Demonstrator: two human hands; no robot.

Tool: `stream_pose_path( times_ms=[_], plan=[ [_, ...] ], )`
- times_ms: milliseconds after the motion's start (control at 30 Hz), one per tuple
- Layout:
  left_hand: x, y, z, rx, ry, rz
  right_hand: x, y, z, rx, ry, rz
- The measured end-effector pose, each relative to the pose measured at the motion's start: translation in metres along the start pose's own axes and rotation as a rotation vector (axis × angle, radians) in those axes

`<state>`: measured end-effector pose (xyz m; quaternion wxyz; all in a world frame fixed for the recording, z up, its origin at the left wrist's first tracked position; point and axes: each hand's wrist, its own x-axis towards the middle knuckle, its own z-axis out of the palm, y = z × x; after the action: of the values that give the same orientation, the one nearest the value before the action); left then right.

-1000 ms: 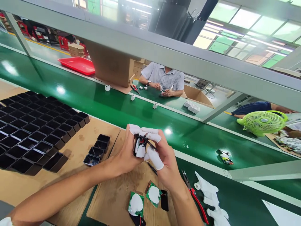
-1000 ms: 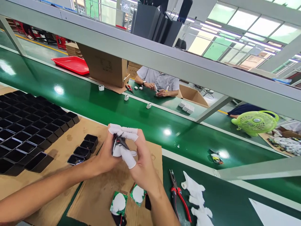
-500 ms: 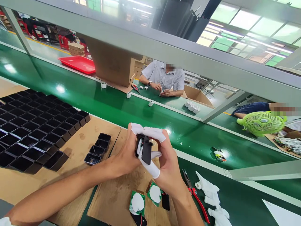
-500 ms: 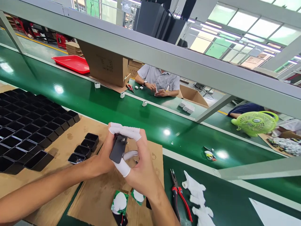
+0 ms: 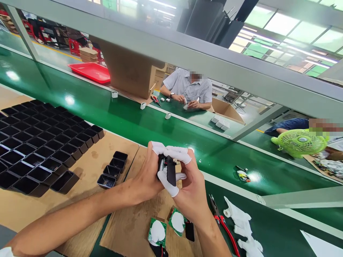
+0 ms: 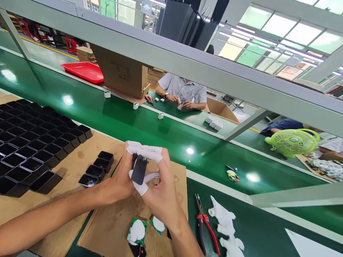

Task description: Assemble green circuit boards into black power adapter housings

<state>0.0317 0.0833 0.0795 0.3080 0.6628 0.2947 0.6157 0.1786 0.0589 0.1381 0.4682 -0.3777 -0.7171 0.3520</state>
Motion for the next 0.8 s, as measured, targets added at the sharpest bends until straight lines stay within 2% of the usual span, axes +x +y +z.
stream_pose_path(
  times_ms=[233,533,800],
  plan=[
    [-0.006,0.004,0.003,-0.010,-0.010,-0.041,0.001,-0.004,-0.003,0.019,0.057,-0.027],
    [-0.005,0.006,0.002,-0.016,-0.012,-0.053,0.001,-0.008,-0.005,0.018,-0.021,0.064],
    [-0.008,-0.001,0.006,-0.023,0.036,-0.084,0.004,0.002,0.001,0.042,0.029,0.081]
  ],
)
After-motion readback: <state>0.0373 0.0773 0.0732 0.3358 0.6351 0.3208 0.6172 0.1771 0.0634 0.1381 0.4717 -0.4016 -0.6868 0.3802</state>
